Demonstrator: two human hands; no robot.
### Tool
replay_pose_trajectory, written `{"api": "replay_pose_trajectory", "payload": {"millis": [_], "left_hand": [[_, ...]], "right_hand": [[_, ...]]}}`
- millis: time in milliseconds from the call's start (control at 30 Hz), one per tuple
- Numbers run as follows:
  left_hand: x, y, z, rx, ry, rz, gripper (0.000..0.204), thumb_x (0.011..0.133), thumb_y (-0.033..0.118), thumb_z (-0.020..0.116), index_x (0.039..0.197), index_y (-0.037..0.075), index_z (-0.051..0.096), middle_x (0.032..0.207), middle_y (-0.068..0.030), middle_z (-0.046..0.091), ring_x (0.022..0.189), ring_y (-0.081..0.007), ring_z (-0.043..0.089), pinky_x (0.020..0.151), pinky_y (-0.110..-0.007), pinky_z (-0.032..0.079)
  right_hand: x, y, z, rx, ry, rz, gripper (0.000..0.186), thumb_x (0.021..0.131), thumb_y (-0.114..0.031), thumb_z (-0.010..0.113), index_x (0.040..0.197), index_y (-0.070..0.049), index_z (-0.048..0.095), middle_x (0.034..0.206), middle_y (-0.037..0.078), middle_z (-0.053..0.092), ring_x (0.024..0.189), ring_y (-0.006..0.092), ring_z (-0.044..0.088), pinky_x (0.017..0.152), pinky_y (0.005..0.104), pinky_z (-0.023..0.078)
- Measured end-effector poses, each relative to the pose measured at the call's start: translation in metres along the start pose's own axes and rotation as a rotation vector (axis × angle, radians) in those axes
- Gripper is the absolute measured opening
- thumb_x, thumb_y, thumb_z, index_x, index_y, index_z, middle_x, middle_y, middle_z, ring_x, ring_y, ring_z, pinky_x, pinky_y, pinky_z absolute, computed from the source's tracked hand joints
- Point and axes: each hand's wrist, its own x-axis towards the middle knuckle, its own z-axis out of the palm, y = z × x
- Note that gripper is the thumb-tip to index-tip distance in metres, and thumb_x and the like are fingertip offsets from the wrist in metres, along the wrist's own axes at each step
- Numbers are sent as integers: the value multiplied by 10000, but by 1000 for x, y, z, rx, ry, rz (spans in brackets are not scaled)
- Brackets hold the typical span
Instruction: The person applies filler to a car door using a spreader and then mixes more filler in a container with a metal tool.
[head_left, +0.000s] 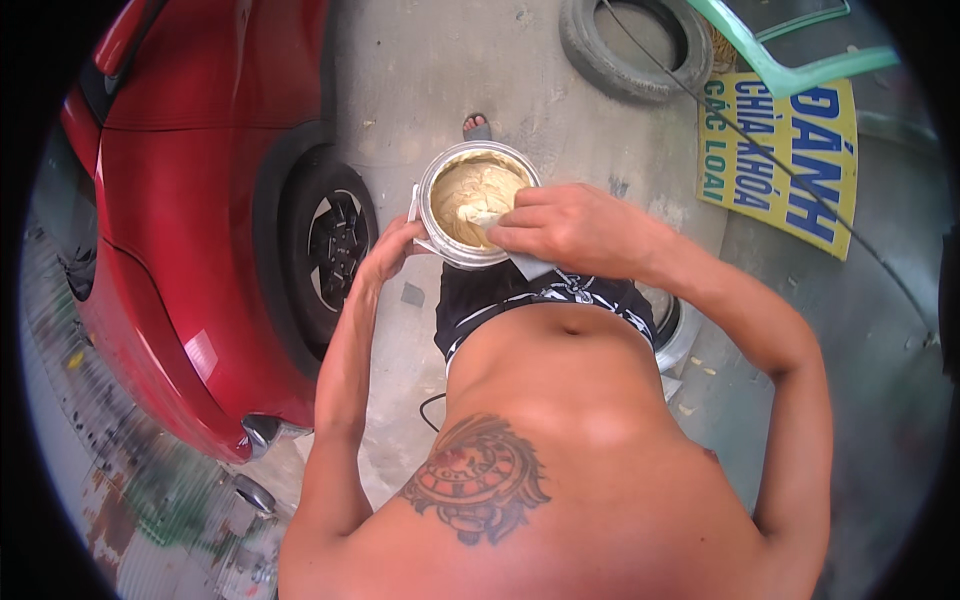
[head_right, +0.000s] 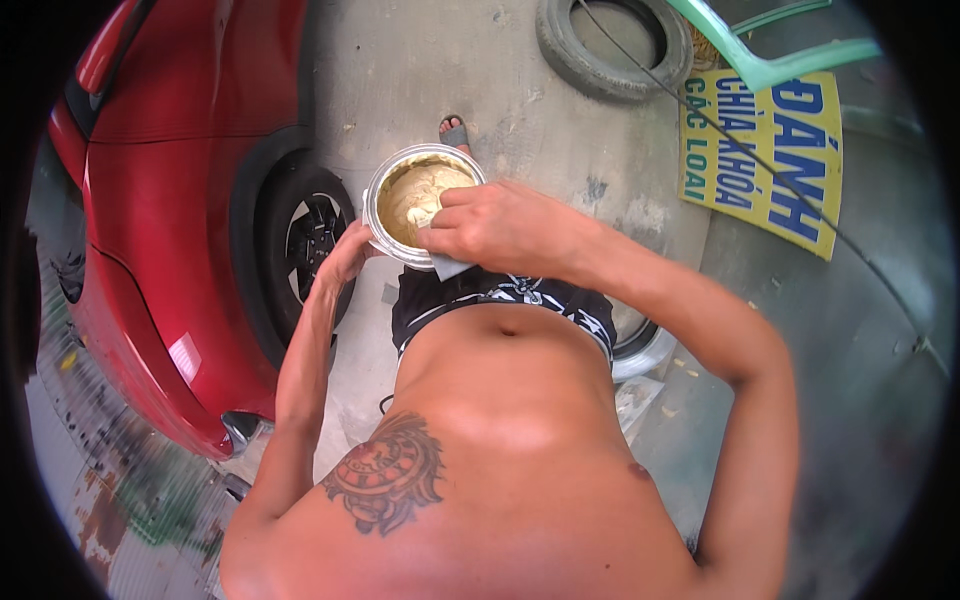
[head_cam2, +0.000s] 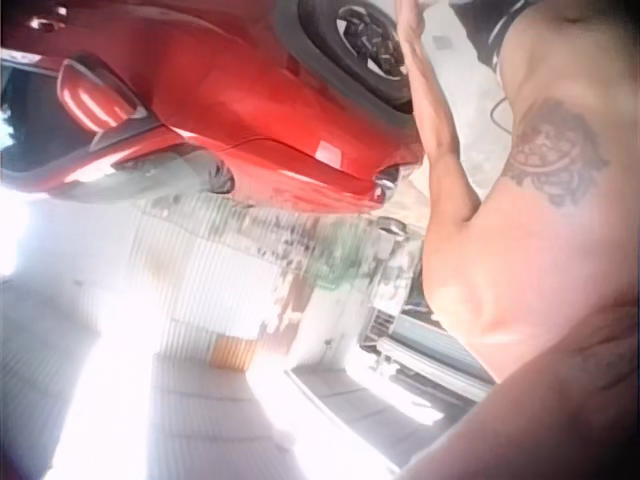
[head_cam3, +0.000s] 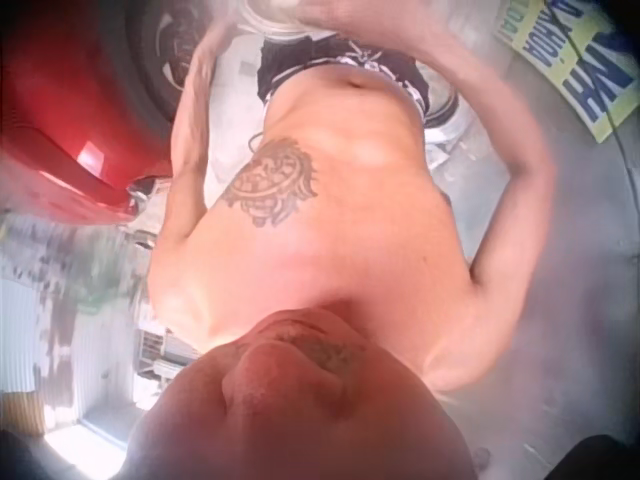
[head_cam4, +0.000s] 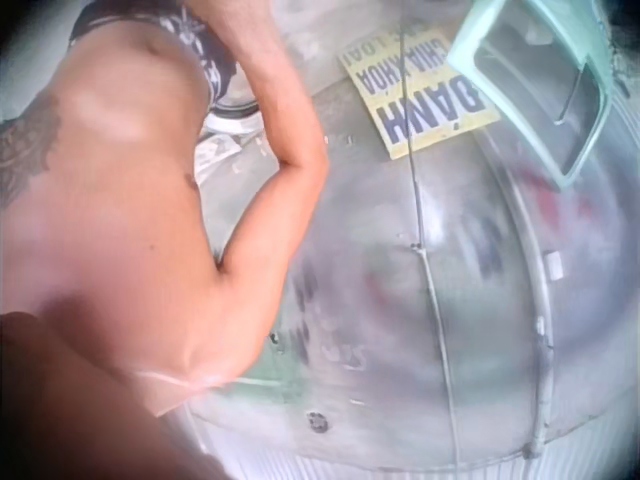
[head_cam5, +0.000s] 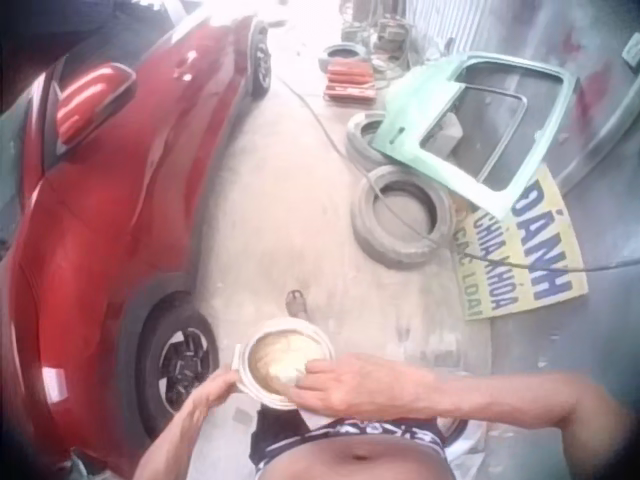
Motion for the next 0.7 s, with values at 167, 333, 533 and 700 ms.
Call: {"api": "replay_pose_trajectory", "payload": {"millis": [167, 333, 533, 700], "left_hand": [[35, 58, -20, -227, 167, 118, 570, 807, 201, 531, 1344, 14, 497, 1173, -89, 620, 1035, -209, 619, 884, -420, 527], [70, 155, -41, -176, 345, 276, 665, 797, 152, 527, 1432, -10, 414, 1261, -113, 586, 1103, -209, 600, 894, -384, 528], [123, 218, -68, -117, 448, 305, 724, 771, 113, 521, 1475, 24, 378, 1287, -142, 558, 1092, -219, 590, 857, -325, 524], [167, 281, -74, -92, 402, 41, 778, 698, 180, 527, 1460, 63, 424, 1296, -108, 561, 1128, -244, 563, 908, -406, 491]], "right_hand": [[61, 56, -88, 137, 70, 169, 434, 669, -10, 714, 1096, -24, 636, 854, 100, 642, 877, 294, 621, 743, 403, 533], [126, 141, -118, 13, 139, 203, 399, 766, -4, 702, 1155, -40, 625, 823, 130, 610, 765, 311, 602, 705, 403, 500], [152, 244, -103, 68, 116, 468, 319, 807, -63, 639, 1119, -3, 626, 833, 189, 664, 766, 327, 653, 714, 416, 529], [145, 315, -110, 583, 96, 969, 266, 868, -124, 569, 1104, -14, 622, 737, 148, 656, 649, 222, 663, 630, 360, 531]]}}
